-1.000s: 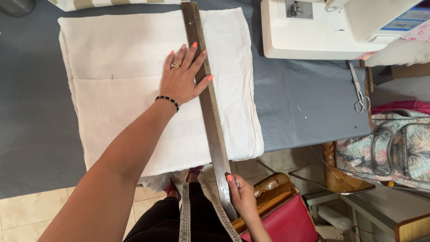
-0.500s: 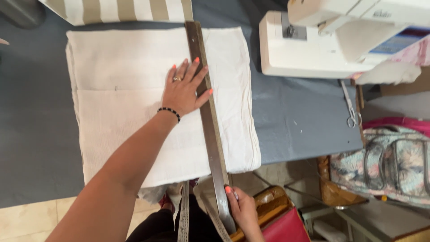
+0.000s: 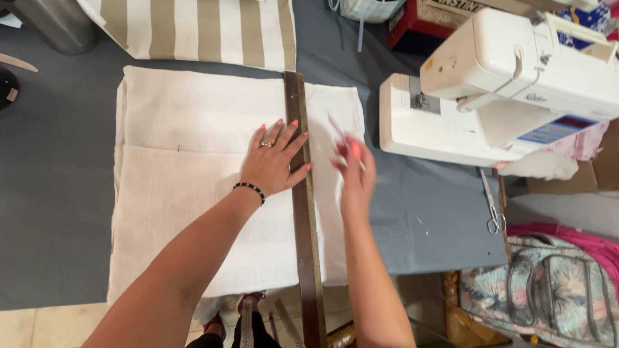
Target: Measuring and marking lines on a piece of white fabric using a wooden ruler and a pen.
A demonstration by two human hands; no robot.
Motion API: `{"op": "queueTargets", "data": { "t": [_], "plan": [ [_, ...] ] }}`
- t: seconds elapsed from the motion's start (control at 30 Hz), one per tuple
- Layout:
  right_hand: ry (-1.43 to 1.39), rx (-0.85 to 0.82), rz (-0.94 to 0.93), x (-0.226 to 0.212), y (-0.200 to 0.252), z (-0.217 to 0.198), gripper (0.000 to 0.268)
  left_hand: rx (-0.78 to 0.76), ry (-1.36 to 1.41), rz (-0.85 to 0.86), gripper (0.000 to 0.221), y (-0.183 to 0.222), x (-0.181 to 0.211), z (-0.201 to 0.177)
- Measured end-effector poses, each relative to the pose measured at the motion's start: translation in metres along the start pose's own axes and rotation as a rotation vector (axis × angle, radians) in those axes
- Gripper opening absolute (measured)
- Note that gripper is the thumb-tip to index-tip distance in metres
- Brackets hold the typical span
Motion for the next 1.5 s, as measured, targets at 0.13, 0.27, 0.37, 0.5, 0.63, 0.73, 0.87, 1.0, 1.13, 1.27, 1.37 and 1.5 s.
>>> {"op": "queueTargets", "data": {
  "t": [0.13,0.27,0.37,0.5,0.63,0.73,0.87,1.0,1.13,1.27,1.37,1.5],
  "plan": [
    [0.000,-0.002,0.074,0.027,-0.065,0.052,0.036,0.001,0.015,-0.001,0.077,-0.001,0.000,-0.002],
    [0.196,0.013,0.019,0.058,-0.091,0.062,0.030,-0.041,0.041,-0.019,0.075,0.000,0.002,-0.011],
    [0.320,-0.018,-0.027,0.068,-0.096,0.058,0.029,-0.080,0.069,-0.026,0.075,-0.001,0.001,-0.011],
    [0.415,-0.050,-0.071,0.079,-0.106,0.058,0.028,-0.097,0.084,-0.039,0.075,-0.001,0.001,-0.012],
    [0.545,-0.078,-0.111,0.076,-0.107,0.059,0.027,-0.110,0.079,-0.039,0.074,-0.001,0.003,-0.014],
    [0.656,-0.109,-0.181,0.055,-0.089,0.060,0.028,-0.117,0.078,-0.036,0.073,0.000,0.002,-0.013],
    [0.776,-0.162,-0.211,0.030,-0.050,0.044,0.031,-0.149,0.076,-0.048,0.074,-0.001,0.003,-0.014],
    [0.784,-0.185,-0.178,0.031,-0.049,0.029,0.028,-0.162,0.088,-0.045,0.075,0.000,0.002,-0.011],
    [0.744,-0.230,-0.163,0.034,-0.055,0.031,0.029,-0.048,0.046,-0.019,0.073,0.001,0.003,-0.007],
    [0.872,-0.299,-0.116,0.020,-0.017,0.009,0.030,-0.014,0.060,-0.016,0.070,0.003,0.002,-0.007],
    [0.927,-0.312,0.018,-0.001,0.028,-0.017,0.029,-0.006,0.066,-0.014,0.070,0.002,0.001,-0.004],
    [0.829,-0.290,0.040,-0.014,0.040,-0.017,0.028,0.052,0.053,0.004,0.070,0.001,0.002,-0.001]
  ]
}}
Point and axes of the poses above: each hand's wrist, its own y-axis away from the middle knuckle, its own z-axis out of the palm, x = y × z, the point moved 4 cm from there along -y, towards the middle knuckle, and after that the axes turned 2 degrees about -x, right-handed, at the moved point
